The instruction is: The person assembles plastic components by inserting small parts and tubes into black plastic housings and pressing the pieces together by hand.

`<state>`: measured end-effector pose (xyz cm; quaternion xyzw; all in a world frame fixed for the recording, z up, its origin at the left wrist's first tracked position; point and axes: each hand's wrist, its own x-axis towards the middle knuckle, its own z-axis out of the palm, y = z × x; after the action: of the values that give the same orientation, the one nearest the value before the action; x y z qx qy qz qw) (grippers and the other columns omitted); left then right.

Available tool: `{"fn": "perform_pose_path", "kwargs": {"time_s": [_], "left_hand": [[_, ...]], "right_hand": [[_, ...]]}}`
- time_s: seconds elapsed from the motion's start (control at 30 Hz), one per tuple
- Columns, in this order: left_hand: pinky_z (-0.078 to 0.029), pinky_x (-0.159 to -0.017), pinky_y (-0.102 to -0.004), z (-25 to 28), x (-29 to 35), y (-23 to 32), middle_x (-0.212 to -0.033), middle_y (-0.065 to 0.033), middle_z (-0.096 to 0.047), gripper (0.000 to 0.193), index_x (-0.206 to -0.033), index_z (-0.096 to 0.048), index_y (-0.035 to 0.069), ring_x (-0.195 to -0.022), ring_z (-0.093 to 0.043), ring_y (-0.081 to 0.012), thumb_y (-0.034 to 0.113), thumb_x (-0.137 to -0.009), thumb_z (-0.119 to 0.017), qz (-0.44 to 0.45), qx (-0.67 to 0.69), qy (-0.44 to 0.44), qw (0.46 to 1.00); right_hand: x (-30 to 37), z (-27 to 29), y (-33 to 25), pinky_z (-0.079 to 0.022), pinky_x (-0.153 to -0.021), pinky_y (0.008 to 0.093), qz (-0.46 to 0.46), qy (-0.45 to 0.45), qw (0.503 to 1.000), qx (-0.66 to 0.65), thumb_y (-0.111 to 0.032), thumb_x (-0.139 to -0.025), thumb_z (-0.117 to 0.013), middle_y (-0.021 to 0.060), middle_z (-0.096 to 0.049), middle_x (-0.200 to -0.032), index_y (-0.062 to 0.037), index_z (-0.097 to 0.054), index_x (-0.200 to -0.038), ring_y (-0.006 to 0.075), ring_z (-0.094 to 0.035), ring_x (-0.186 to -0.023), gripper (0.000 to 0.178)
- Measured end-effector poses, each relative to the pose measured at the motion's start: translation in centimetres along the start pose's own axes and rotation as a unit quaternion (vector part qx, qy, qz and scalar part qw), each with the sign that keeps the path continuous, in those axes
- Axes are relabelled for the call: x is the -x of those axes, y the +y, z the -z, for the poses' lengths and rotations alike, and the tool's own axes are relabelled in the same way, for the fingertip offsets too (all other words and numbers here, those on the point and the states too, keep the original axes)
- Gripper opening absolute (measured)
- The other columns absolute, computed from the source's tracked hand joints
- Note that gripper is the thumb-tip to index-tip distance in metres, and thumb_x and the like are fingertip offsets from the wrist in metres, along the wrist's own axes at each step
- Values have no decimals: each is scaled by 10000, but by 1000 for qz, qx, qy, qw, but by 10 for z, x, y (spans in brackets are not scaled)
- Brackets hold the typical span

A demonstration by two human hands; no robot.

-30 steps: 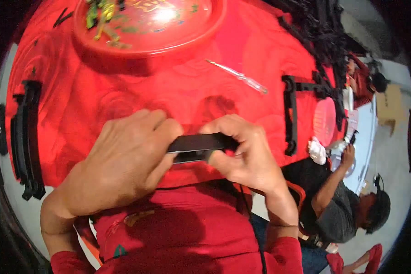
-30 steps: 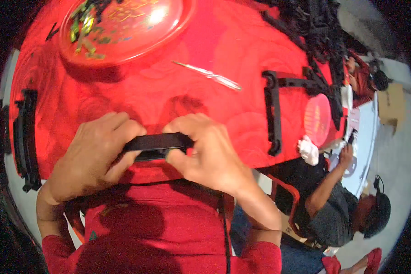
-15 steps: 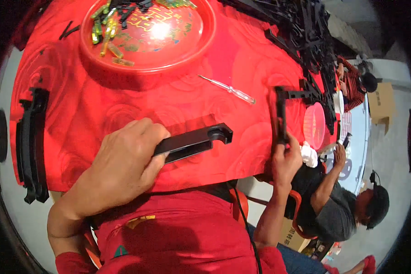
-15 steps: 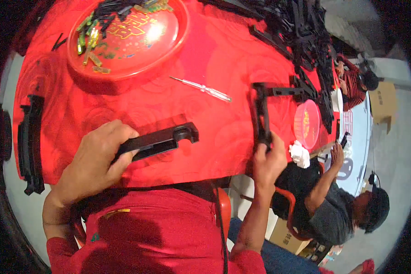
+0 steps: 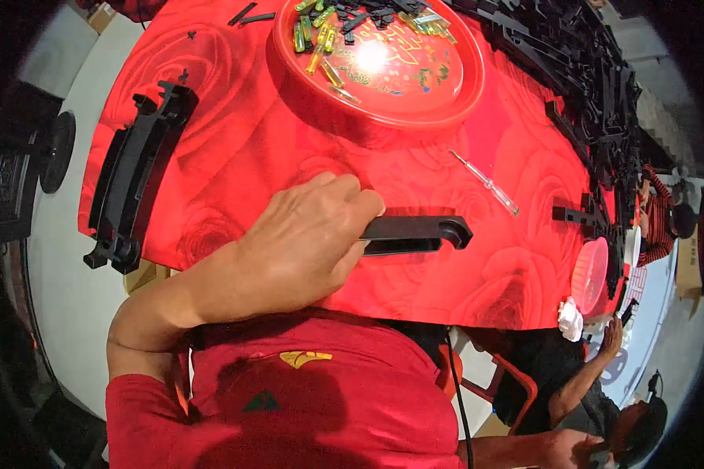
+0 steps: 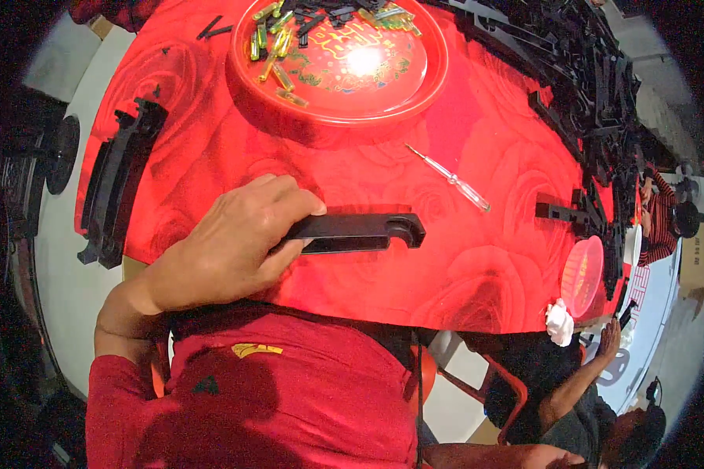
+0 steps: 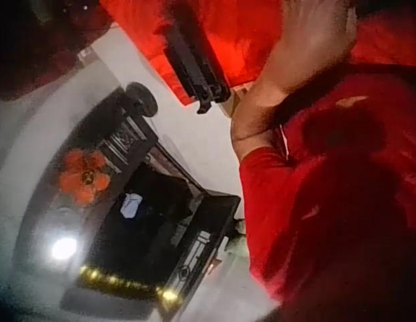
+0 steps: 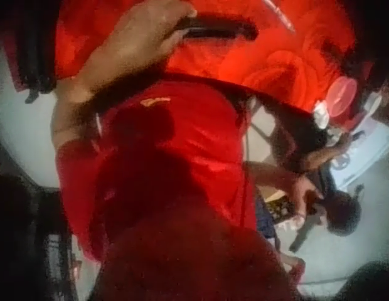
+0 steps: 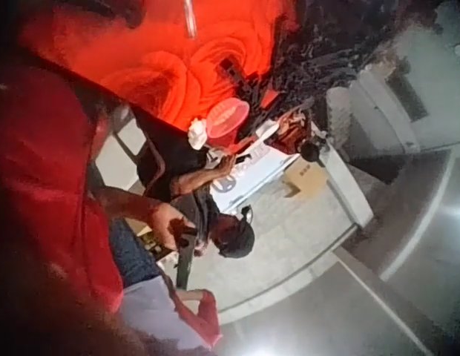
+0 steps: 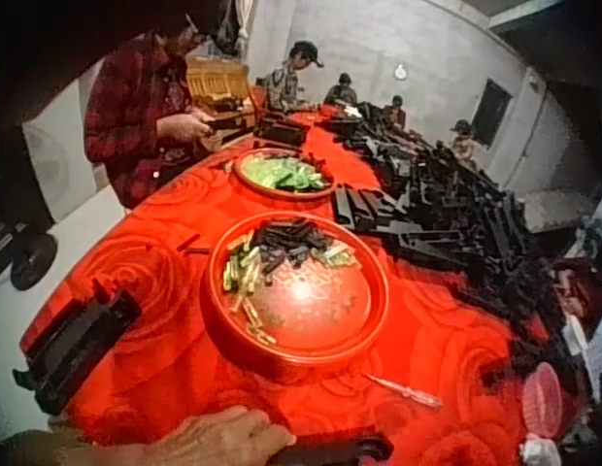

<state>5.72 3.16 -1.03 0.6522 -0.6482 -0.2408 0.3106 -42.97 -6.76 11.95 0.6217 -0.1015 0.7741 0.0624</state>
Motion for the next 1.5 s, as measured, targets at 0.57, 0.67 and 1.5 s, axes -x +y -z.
{"fn": "perform_pose_path", "kwargs": {"time_s": [0.57,0.67,1.5], "left_hand": [[-503,-775,-544,-6,3,-9,-910,-201,-620,186,-999,-611,26,-906,-634,-429,74,-824,-654,-18,6,39,999],[-503,-786,-538,-8,1,-6,-909,-200,-622,197,-1012,-618,30,-909,-635,-424,88,-827,-653,-22,-4,34,999],[-507,-791,-500,-16,-3,-8,-918,-195,-626,197,-1003,-623,33,-899,-644,-415,87,-820,-670,-40,21,31,999]], "right_hand": [[-33,85,-47,-486,-673,419,261,-47,599,755,-443,-972,-714,188,-568,-1069,92,-409,-1372,312,-569,-823,734],[-32,78,-56,-510,-682,425,340,-47,579,739,-434,-1002,-667,166,-589,-1072,95,-395,-1426,289,-594,-827,730],[1,14,-28,-537,-785,305,-216,-16,961,-169,-396,-1033,-434,160,-661,-1111,84,-576,-1321,197,-600,-889,578]]}}
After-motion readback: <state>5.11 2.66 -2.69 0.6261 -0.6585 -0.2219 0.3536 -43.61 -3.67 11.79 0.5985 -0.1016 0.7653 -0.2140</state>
